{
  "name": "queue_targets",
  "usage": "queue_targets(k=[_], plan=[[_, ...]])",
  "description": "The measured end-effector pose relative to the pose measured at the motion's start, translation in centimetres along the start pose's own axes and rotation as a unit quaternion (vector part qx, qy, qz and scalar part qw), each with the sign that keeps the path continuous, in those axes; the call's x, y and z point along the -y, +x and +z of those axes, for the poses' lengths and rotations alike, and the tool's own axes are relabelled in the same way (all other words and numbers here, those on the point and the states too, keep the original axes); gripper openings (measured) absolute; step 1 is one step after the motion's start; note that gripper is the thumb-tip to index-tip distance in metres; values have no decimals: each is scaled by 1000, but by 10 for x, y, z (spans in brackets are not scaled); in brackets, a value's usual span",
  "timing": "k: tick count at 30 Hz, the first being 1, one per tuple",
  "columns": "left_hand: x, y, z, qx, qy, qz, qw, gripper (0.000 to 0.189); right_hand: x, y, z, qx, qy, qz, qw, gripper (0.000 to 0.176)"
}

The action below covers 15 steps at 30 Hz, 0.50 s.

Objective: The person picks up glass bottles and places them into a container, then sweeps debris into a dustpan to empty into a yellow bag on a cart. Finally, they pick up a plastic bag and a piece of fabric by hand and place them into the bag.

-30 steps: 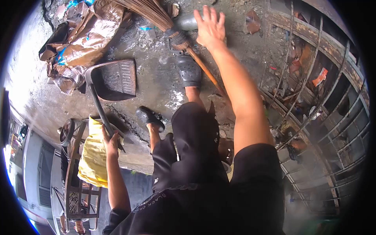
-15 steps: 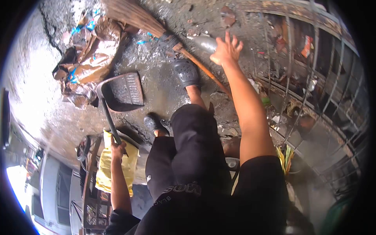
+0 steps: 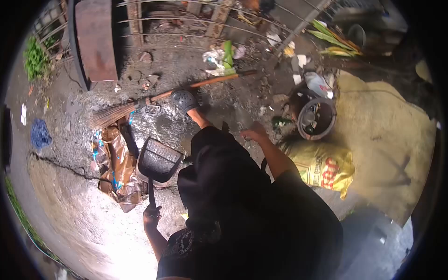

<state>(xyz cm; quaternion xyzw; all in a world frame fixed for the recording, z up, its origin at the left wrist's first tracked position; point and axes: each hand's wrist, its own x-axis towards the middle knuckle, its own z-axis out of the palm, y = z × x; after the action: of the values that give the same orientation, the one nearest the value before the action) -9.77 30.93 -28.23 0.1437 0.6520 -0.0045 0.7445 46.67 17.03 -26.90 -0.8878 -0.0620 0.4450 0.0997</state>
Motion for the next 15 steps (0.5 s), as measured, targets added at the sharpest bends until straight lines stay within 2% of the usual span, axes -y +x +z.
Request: queue_targets(k=[1, 3, 4, 5, 6, 7, 9, 10, 11, 13, 14, 15], plan=[[-3, -16, 0, -16, 7, 18, 1000, 24, -38, -9, -6, -11, 20, 24, 999, 63], [-18, -44, 2, 2, 85, -4, 996, 30, -113, -16, -8, -52, 23, 73, 996, 64], [-24, -55, 5, 15, 107, 14, 994, 34, -117, -45, -24, -28, 188, 84, 978, 63], [-28, -66, 10, 33, 130, 30, 991, 38, -125, -64, -36, -36, 211, 102, 972, 63], [-30, -72, 12, 26, 130, 25, 991, 44, -135, -76, -49, -91, 219, 114, 965, 60], [-38, -76, 13, 56, 168, -12, 984, 47, -147, -83, -56, -143, 224, 123, 956, 57], [-38, -75, 23, 86, 177, 6, 980, 50, -201, -71, -59, -180, 248, 118, 945, 57], [-39, -70, 29, 88, 241, 11, 967, 55, -228, -60, -63, -213, 255, 107, 937, 56], [-42, -79, 62, 71, 194, 5, 978, 58, -247, -52, -68, -214, 266, 110, 934, 56], [-48, -85, 106, 80, 174, -12, 981, 60, -287, -41, -79, -240, 257, 154, 923, 57], [-46, -84, 134, 61, 158, -10, 985, 59, -317, -22, -80, -229, 241, 198, 922, 59], [-46, -80, 148, 58, 166, -11, 984, 59, -327, -15, -89, -226, 247, 203, 920, 59]])
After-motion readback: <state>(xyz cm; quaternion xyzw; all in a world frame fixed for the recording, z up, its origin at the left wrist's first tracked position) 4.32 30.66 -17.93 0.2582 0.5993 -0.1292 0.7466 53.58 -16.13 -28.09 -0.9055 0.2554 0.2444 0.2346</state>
